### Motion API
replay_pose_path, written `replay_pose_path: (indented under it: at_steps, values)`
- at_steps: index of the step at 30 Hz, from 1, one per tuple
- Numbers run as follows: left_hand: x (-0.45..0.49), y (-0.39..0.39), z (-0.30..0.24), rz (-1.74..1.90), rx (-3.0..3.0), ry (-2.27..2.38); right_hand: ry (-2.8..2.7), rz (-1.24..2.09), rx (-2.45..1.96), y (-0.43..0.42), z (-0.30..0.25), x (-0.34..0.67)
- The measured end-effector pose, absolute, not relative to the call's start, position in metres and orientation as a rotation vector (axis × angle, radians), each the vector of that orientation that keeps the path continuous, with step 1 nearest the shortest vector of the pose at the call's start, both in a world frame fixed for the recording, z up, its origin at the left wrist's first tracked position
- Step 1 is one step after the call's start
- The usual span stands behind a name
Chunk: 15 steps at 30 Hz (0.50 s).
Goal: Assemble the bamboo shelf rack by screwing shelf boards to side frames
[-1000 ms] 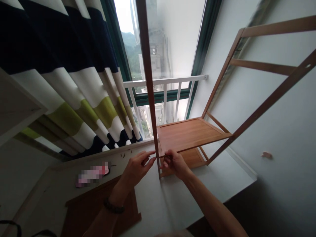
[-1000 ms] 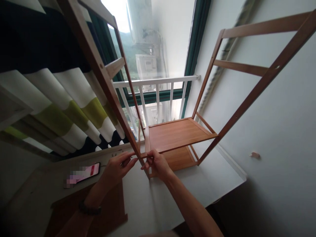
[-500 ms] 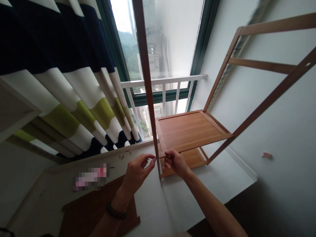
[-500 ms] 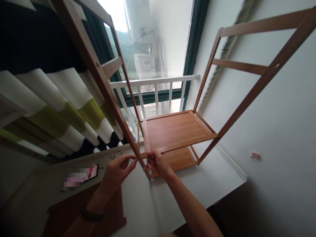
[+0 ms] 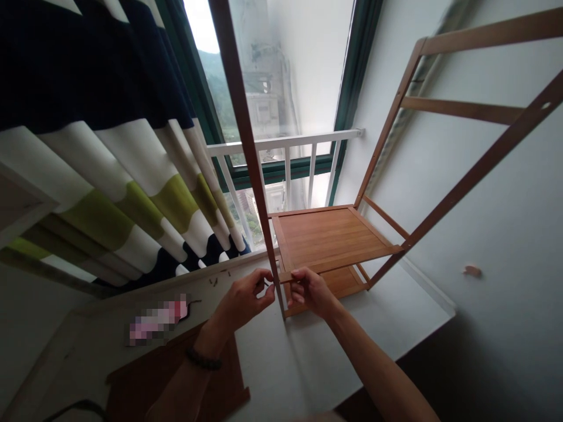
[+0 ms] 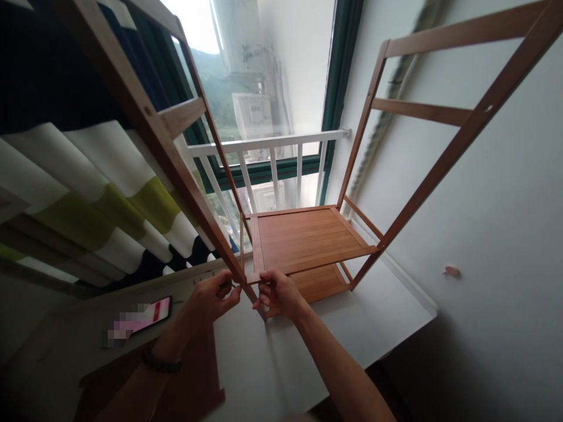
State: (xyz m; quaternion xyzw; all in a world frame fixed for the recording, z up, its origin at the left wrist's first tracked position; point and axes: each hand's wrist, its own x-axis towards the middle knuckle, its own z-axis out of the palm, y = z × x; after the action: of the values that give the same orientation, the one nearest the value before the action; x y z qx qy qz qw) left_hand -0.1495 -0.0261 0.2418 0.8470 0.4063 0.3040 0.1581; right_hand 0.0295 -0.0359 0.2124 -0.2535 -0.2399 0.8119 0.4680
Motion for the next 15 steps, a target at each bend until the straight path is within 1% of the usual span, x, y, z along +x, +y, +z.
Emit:
replay_pose_path:
  at_steps: [5, 9, 12, 15]
  values:
    - [-0.151, -0.021, 0.242, 0.729, 2.371, 1.057, -0.482, 1.971, -0.582, -0.035, 0.216, 0.033]
    - [-0.155, -0.027, 0.237, 0.726, 2.296, 1.118, -0.38, 1.94, -0.555, -0.034, 0.22, 0.039]
    - [-0.164, -0.035, 0.225, 0.756, 2.181, 1.191, -0.311, 1.945, -0.56, -0.034, 0.217, 0.044]
    - [-0.174, -0.042, 0.201, 0.779, 2.019, 1.288, -0.304, 1.966, -0.571, -0.038, 0.208, 0.048]
